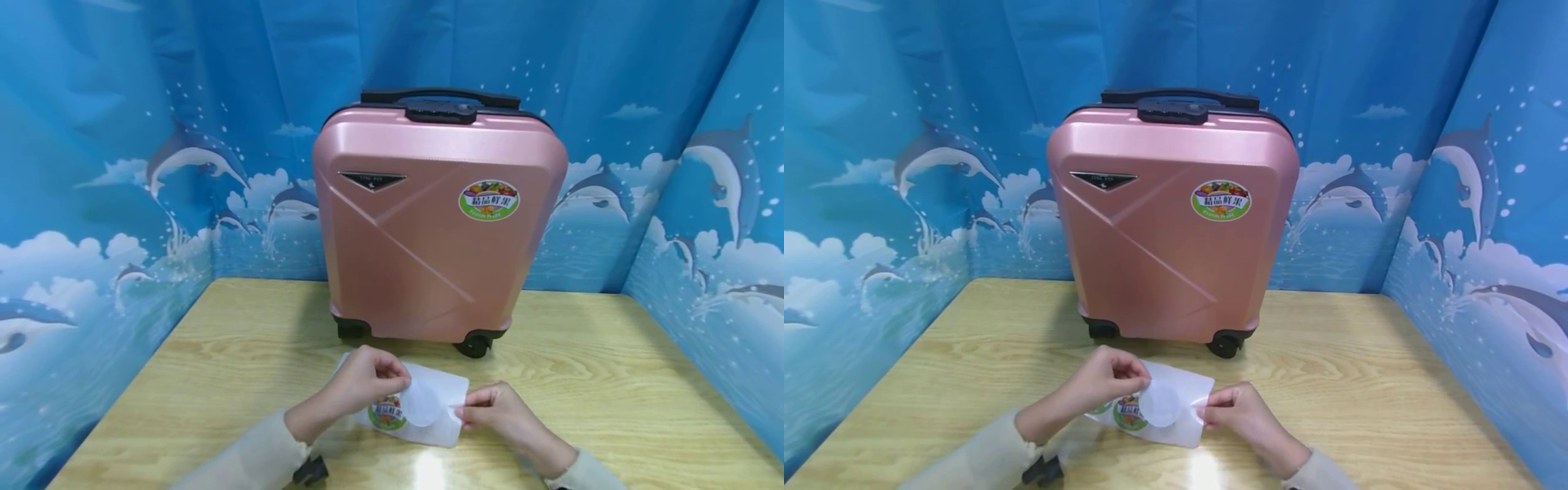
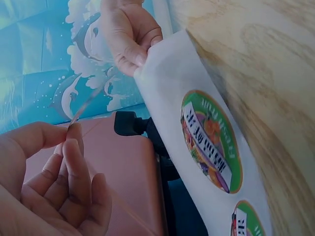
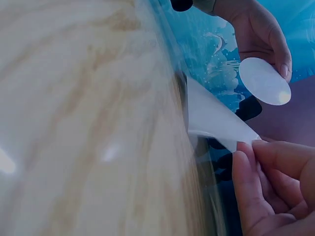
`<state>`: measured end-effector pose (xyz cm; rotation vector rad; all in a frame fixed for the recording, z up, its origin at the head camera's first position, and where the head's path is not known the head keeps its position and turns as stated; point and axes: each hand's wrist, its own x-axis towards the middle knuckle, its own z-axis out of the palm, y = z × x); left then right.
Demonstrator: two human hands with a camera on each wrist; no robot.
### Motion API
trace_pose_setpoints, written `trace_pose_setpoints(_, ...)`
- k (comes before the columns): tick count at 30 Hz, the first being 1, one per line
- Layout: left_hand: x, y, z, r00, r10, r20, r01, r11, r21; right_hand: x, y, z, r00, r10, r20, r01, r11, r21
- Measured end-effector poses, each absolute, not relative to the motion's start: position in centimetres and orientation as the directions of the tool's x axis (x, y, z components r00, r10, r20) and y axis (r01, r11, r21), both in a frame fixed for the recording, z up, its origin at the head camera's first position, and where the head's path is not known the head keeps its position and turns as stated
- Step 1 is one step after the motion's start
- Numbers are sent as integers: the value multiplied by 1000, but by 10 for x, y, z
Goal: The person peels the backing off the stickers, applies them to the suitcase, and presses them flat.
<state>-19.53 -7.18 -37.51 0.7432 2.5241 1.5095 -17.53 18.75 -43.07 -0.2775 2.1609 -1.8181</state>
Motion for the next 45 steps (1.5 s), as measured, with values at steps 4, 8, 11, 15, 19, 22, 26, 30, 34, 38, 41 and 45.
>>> trace_pose_setpoints(4,-195,-73,-373,-887,445,128,316,380,869,-177,190,-428,-934,-338,-114,34,234,-972)
trace_pose_setpoints(8,-197,-73,-373,-887,434,155,334,374,865,-179,195,-424,-937,-338,-91,-15,299,-954)
trace_pose_setpoints(11,-198,-73,-374,-890,422,172,340,361,868,-180,198,-420,-943,-327,-65,-50,330,-943)
trace_pose_setpoints(15,-198,-73,-374,-893,412,181,338,348,874,-177,198,-411,-955,-297,-24,-77,322,-944)
trace_pose_setpoints(19,-197,-72,-374,-896,400,193,345,353,870,-171,192,-401,-953,-301,41,-124,260,-958)
trace_pose_setpoints(22,-197,-71,-375,-900,389,196,344,358,868,-167,183,-396,-936,-334,108,-182,199,-963)
trace_pose_setpoints(26,-197,-68,-376,-900,383,208,352,357,865,-164,171,-394,-908,-376,184,-242,114,-963)
trace_pose_setpoints(30,-196,-66,-377,-899,380,216,353,337,873,-162,163,-395,-902,-385,196,-236,58,-970)
trace_pose_setpoints(34,-194,-65,-377,-896,387,216,350,319,881,-160,157,-396,-899,-395,190,-214,18,-977)
trace_pose_setpoints(38,-193,-64,-377,-894,393,217,349,305,886,-160,153,-396,-895,-399,196,-213,-3,-977)
trace_pose_setpoints(41,-192,-64,-377,-891,396,221,348,286,893,-161,151,-396,-901,-389,192,-211,8,-977)
trace_pose_setpoints(45,-190,-62,-376,-890,404,211,337,271,902,-161,150,-395,-910,-369,191,-222,42,-974)
